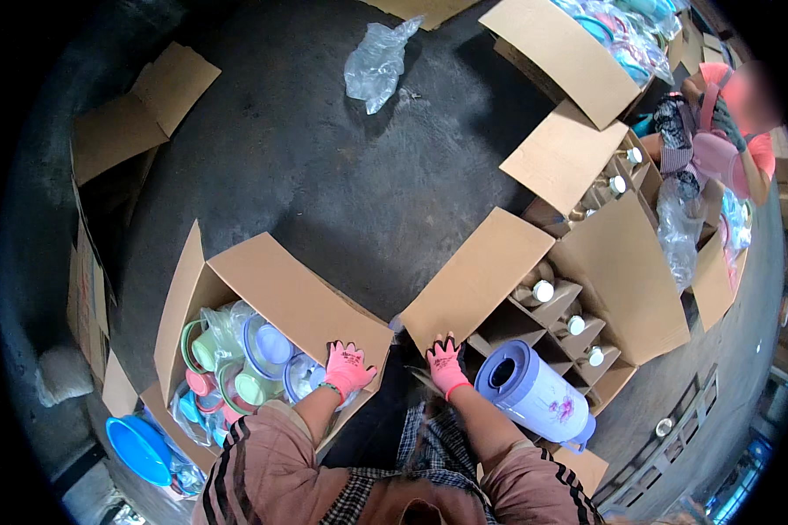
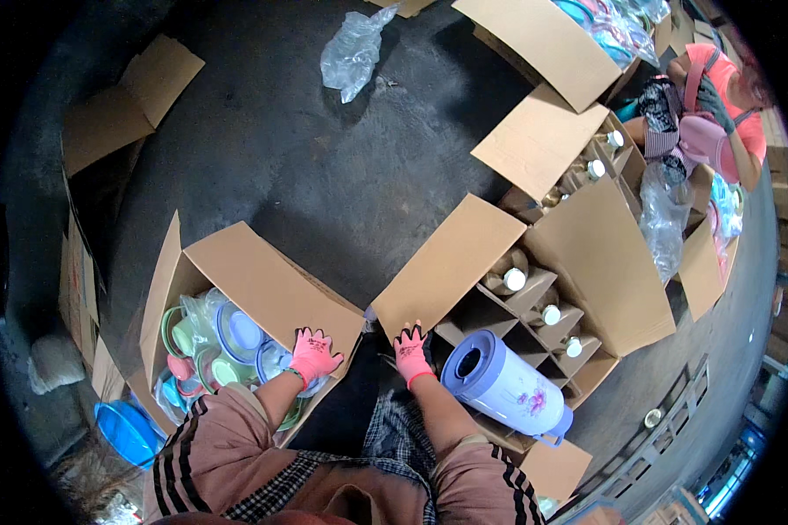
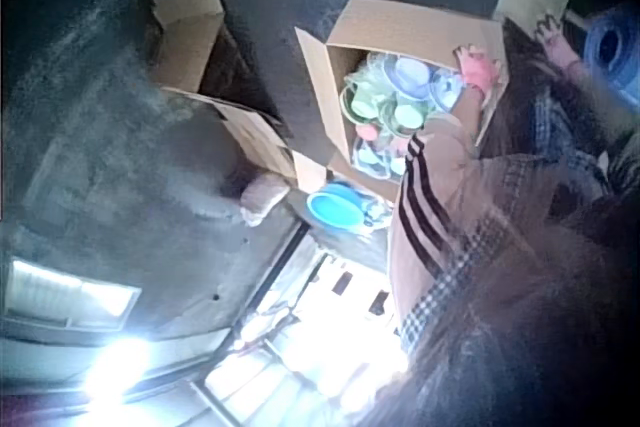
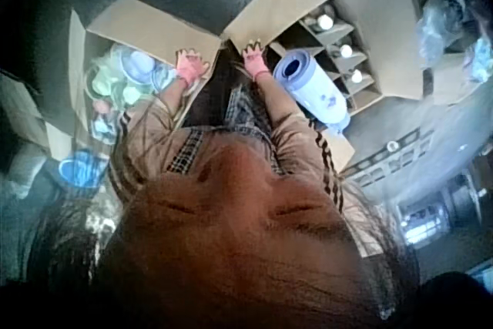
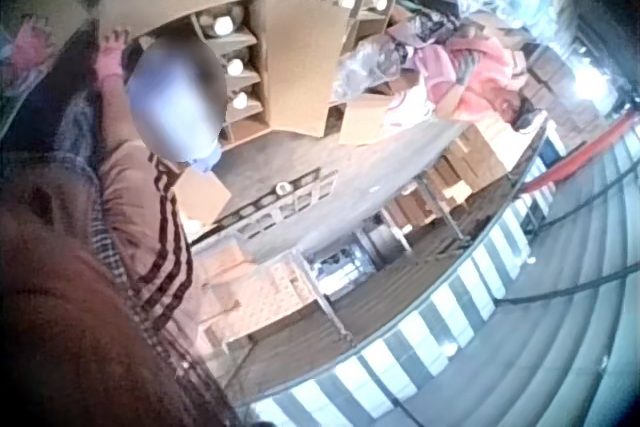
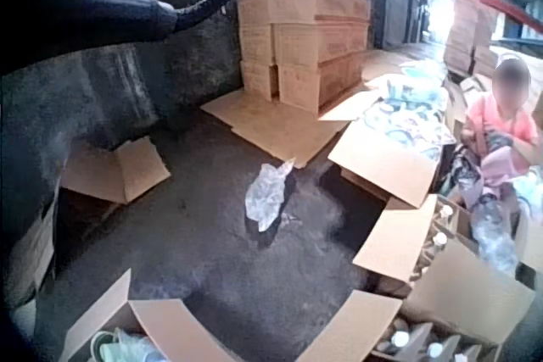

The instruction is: The person assembles plastic pitchers by inserting stainless steel inner liners into the plastic bodies and securing the lids. They then wrap each assembled unit in a clear plastic bag and place it into a cardboard box. The process is repeated for multiple pitchers of different colors.

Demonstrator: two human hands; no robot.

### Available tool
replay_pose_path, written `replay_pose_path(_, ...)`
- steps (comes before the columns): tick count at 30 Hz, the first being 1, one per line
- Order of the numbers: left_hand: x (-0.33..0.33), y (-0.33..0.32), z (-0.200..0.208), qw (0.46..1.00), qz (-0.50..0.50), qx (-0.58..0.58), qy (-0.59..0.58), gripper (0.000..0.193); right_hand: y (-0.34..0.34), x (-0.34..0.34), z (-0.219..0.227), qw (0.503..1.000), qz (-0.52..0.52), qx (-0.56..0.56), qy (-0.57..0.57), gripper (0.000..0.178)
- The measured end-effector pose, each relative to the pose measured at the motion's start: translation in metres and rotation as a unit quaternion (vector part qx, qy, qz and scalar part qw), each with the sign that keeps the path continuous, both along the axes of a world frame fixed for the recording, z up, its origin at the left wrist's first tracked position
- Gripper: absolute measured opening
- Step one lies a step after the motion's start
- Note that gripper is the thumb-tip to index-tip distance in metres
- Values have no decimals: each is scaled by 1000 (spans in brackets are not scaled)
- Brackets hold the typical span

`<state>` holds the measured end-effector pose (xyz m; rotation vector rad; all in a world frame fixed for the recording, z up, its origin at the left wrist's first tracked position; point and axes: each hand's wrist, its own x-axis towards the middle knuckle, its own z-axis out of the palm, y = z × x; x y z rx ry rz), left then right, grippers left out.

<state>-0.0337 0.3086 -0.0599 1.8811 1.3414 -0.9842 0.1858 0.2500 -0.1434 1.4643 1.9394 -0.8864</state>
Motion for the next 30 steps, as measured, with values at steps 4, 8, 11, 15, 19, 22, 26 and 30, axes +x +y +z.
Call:
replay_pose_path(4,-2,0,-4,1000,2,19,-16,58,-19,-5,-30,998,-36,51,-9,37)
replay_pose_path(8,-25,11,-4,999,-11,48,-24,56,-20,-9,-41,999,-29,45,-8,37)
replay_pose_path(11,-46,46,5,998,-3,68,-8,54,-11,-12,-25,1000,6,5,-27,38)
replay_pose_path(15,-39,79,4,998,37,45,16,52,-18,-6,-29,995,-90,34,23,41)
replay_pose_path(19,-42,76,-5,998,43,39,17,52,-15,-9,-24,1000,-9,-18,-7,44)
replay_pose_path(22,-40,83,-15,999,32,30,20,53,1,-4,-3,996,-69,2,58,37)
replay_pose_path(26,-22,159,-12,981,93,-168,-7,55,14,13,14,985,-101,-28,137,33)
replay_pose_path(30,-20,275,-107,967,252,-40,-27,60,5,13,4,968,-171,-45,178,33)
